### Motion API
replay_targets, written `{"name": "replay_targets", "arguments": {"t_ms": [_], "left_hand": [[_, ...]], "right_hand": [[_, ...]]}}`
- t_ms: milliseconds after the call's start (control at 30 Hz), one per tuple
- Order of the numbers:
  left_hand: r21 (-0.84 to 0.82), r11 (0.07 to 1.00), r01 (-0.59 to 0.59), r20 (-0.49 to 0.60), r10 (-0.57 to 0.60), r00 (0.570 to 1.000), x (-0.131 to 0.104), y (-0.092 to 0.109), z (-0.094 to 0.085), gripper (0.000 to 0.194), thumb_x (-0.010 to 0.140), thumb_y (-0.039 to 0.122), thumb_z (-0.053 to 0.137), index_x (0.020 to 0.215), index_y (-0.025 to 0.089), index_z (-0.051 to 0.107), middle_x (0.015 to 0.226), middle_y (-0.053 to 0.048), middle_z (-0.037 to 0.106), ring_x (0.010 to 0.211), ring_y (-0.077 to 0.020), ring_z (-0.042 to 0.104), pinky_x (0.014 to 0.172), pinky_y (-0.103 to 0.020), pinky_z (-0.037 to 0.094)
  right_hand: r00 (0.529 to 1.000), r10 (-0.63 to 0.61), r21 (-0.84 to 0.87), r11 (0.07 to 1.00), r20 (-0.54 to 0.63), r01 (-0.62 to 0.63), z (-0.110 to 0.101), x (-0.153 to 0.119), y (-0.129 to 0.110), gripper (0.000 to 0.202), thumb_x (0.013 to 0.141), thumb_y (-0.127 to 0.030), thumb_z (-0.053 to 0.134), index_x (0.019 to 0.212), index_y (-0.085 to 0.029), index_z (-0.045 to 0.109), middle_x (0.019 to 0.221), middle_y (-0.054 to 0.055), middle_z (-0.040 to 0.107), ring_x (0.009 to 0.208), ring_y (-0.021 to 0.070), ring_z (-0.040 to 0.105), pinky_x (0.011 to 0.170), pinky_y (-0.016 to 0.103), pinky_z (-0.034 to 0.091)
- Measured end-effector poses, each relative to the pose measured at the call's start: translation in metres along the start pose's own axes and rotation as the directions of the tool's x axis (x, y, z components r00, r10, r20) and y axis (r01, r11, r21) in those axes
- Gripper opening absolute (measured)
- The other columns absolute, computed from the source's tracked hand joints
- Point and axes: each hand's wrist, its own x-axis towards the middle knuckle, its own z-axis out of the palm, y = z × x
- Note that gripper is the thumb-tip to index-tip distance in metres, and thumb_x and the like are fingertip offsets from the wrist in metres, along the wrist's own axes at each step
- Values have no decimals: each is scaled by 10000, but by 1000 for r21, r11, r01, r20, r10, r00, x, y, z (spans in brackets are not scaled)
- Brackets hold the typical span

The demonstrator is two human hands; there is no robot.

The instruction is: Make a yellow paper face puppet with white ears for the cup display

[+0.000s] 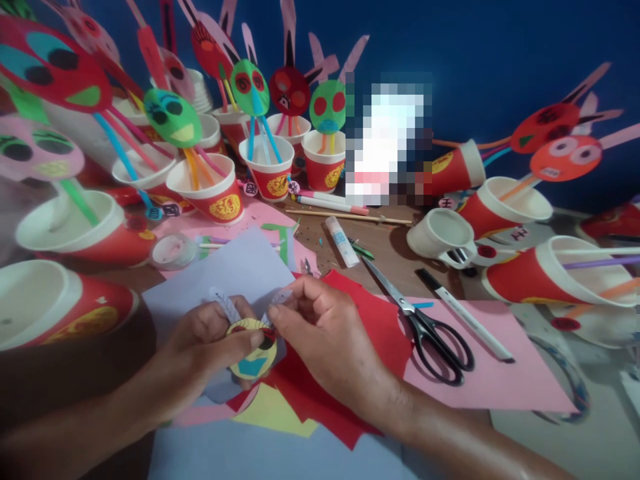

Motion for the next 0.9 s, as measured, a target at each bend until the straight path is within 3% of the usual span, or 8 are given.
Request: {"name": "replay_targets", "arguments": {"t_ms": [167,900], "left_hand": [[3,1000,-3,-43,3,999,-1,3,3,183,649,275,649,695,181,499,498,59,535,429,-106,531,406,-207,449],[-70,998,2,-1,-2,1000,0,2,2,215,643,269,666,713,172,488,465,62,558,422,-111,549,389,-220,486]], "right_hand": [[1000,-22,-4,1000,9,22,0,-1,3,84,811,-202,609,741,-199,562,607,-81,574,564,43,515,516,122,422],[1000,-20,-19,1000,-14,20,2,-2,2,66,808,-212,607,750,-208,575,626,-61,576,585,73,549,525,156,437]]}}
